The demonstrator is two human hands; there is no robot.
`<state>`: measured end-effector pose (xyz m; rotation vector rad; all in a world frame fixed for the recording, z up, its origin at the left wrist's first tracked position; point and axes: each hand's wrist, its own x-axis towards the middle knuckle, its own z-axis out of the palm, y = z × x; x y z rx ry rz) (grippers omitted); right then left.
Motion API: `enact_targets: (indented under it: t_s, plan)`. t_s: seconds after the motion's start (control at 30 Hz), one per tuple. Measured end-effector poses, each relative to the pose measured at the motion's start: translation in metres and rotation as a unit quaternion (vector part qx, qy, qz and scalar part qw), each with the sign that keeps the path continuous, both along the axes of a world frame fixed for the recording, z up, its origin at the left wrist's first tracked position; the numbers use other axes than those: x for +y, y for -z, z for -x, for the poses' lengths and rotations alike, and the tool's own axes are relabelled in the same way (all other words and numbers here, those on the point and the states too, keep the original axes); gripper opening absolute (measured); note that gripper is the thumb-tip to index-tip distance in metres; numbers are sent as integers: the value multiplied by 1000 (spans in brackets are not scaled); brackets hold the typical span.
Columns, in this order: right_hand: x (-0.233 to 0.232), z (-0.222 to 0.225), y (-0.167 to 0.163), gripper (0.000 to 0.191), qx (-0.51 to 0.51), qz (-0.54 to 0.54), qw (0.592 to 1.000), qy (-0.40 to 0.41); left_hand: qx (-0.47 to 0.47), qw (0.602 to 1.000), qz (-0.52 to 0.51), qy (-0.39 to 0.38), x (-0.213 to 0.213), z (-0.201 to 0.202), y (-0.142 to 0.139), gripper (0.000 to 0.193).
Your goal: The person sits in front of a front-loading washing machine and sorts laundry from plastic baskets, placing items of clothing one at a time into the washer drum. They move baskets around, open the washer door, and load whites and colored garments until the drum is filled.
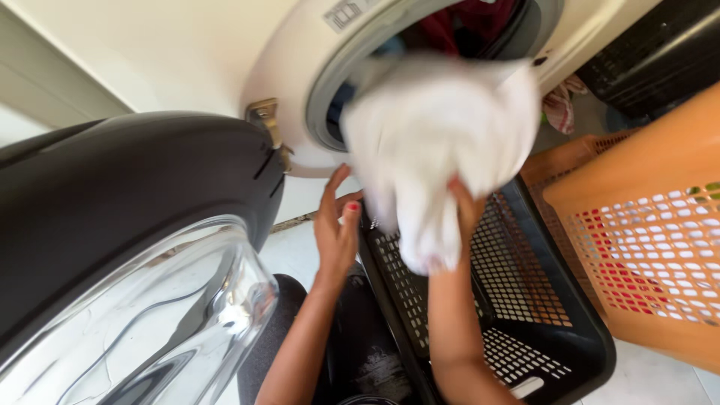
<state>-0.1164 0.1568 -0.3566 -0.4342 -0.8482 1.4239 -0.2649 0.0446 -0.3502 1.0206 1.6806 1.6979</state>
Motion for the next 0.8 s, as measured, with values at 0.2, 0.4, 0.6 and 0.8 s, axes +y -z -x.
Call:
enact_targets:
  t_s: [0.2,0.4,0.6,0.8]
  plan:
    - [134,155,-40,65,-248,-103,953,138,150,981,-117,-31,0,-9,7,43]
    - [197,224,-67,58,-610,-237,754,60,-43,992,-116,-20,11,8,25,33]
    - [210,204,-65,51,-668,-236,705,-2,-59,994,-94,-12,14,6,31,36]
    - [181,163,-47,45,-555,-221,769,-226,29,998,-55,16,11,-3,28,44]
